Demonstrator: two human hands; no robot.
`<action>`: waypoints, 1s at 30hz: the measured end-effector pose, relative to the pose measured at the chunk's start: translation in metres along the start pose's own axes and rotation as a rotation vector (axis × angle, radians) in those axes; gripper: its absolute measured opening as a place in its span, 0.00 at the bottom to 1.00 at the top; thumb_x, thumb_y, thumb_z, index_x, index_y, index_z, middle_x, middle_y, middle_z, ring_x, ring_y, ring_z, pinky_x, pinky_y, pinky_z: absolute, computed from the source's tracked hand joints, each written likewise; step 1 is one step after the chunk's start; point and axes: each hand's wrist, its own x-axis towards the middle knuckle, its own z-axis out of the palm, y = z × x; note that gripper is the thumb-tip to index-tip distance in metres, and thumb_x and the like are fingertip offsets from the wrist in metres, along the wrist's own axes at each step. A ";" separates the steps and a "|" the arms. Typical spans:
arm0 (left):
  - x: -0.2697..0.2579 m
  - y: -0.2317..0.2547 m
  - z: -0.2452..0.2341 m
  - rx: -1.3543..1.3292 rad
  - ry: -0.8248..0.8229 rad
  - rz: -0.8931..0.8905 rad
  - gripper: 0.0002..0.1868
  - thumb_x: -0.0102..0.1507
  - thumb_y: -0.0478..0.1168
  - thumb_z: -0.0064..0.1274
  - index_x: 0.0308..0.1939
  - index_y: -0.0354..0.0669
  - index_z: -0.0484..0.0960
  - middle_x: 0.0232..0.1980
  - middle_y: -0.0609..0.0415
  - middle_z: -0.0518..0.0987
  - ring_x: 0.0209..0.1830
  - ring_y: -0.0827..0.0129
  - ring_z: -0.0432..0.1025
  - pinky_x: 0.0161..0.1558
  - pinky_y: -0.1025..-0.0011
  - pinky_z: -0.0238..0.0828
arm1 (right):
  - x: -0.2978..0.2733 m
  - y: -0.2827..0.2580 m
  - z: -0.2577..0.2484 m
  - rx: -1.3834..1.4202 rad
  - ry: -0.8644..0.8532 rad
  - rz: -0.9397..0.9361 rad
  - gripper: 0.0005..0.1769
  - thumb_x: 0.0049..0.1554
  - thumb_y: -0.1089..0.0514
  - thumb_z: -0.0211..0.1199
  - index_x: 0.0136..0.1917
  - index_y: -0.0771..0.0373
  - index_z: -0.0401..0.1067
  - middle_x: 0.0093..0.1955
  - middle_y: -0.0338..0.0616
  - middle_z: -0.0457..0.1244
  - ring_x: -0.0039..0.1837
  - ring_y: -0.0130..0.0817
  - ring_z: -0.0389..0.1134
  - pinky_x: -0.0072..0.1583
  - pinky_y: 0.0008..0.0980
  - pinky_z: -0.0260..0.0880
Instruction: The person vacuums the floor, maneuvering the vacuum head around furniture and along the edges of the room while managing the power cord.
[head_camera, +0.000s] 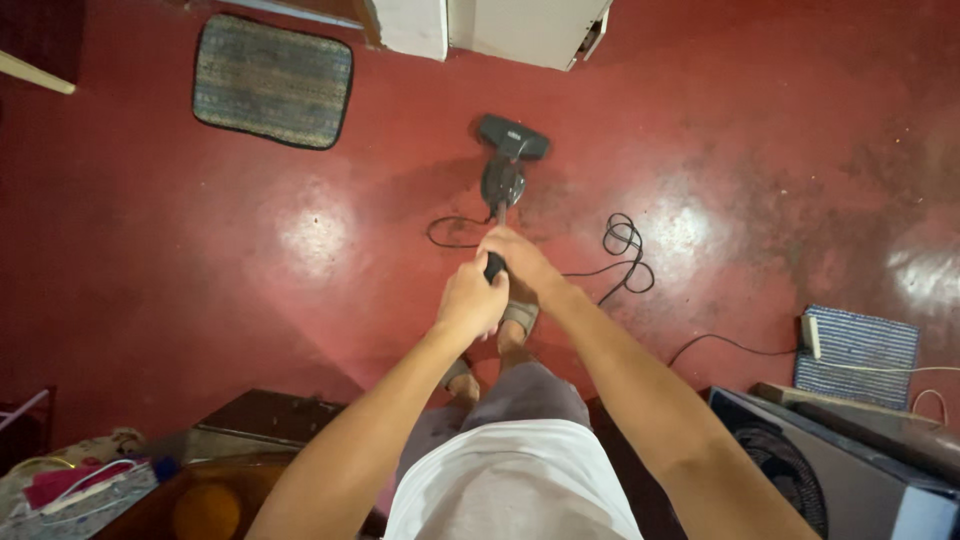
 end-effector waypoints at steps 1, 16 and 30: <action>0.011 0.009 0.004 -0.003 0.000 -0.006 0.20 0.66 0.44 0.47 0.59 0.38 0.75 0.19 0.45 0.78 0.12 0.60 0.74 0.16 0.62 0.71 | 0.003 0.009 -0.010 0.004 -0.006 0.002 0.10 0.55 0.60 0.63 0.52 0.54 0.73 0.55 0.45 0.65 0.62 0.46 0.67 0.63 0.37 0.68; 0.131 0.100 0.060 0.103 0.062 0.009 0.33 0.67 0.44 0.45 0.75 0.35 0.59 0.25 0.41 0.82 0.15 0.59 0.76 0.21 0.64 0.74 | 0.054 0.077 -0.140 -0.061 -0.105 0.054 0.14 0.47 0.64 0.65 0.48 0.60 0.70 0.53 0.51 0.62 0.57 0.53 0.65 0.58 0.41 0.67; 0.083 0.105 0.078 0.038 0.027 0.015 0.30 0.67 0.43 0.46 0.69 0.29 0.62 0.23 0.44 0.81 0.13 0.59 0.76 0.19 0.62 0.74 | 0.018 0.031 -0.158 -0.029 -0.117 -0.037 0.16 0.44 0.65 0.65 0.47 0.60 0.68 0.49 0.48 0.62 0.56 0.52 0.64 0.57 0.42 0.67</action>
